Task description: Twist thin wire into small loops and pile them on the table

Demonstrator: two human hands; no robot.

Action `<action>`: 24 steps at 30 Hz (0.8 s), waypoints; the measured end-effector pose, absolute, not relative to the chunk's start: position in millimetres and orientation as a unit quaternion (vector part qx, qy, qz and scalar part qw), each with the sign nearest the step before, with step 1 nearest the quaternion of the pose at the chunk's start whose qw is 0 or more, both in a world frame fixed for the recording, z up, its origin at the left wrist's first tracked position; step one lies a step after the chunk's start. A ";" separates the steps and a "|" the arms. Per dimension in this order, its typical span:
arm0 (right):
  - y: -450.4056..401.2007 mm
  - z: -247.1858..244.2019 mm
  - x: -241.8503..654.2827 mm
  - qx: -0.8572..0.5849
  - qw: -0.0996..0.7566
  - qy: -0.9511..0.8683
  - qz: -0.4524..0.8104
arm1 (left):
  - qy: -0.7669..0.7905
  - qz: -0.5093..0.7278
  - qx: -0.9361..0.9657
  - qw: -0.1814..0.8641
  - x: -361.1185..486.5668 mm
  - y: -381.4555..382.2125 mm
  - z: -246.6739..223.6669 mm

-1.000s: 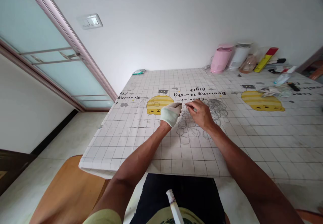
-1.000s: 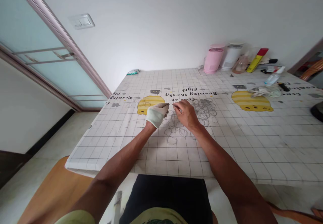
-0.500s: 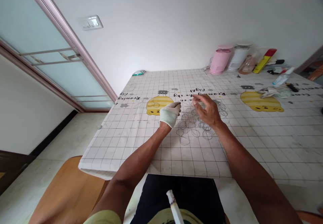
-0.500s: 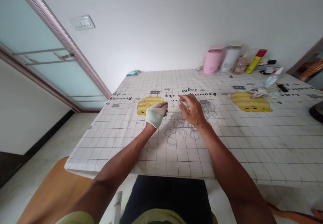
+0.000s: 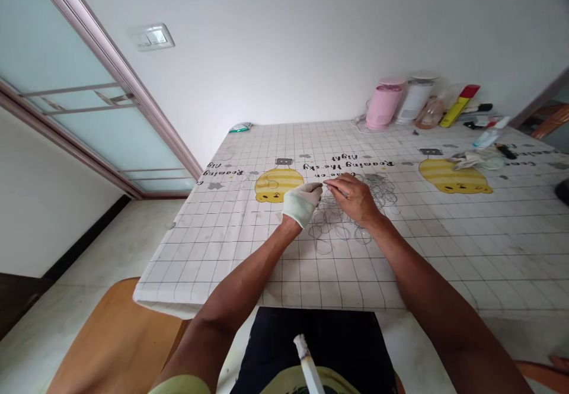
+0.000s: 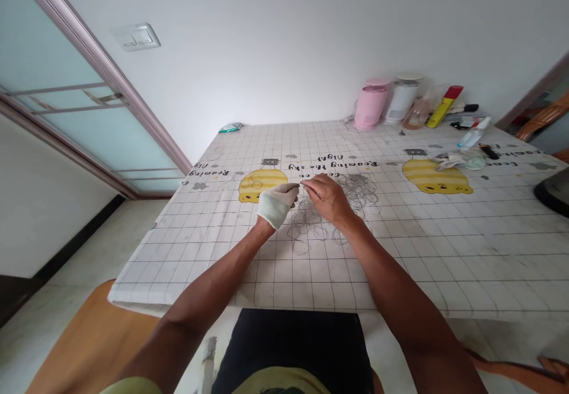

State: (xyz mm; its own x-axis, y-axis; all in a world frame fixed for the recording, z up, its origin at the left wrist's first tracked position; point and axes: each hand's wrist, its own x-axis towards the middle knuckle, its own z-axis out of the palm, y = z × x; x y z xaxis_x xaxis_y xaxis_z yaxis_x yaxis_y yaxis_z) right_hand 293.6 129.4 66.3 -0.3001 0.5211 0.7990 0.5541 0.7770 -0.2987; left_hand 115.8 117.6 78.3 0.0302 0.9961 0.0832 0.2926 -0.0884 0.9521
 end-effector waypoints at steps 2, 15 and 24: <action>129.2 67.1 294.4 -0.329 0.493 -0.805 -0.018 | 0.550 0.429 0.600 0.391 116.2 114.7 80.6; 126.6 69.3 295.8 -0.424 0.558 -0.713 -0.010 | 0.459 0.481 0.524 0.533 118.2 116.0 79.7; 120.9 72.9 288.6 -0.465 0.592 -0.649 0.115 | 0.508 0.396 0.585 0.493 119.6 118.8 71.5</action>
State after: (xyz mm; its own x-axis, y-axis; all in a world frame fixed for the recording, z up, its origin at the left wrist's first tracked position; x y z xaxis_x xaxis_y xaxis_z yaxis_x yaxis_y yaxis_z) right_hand 288.6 120.9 72.9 0.1318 0.7391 0.6606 0.4667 0.5417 -0.6991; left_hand 119.6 118.8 71.5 0.1705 0.9846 -0.0373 0.2038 0.0018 0.9790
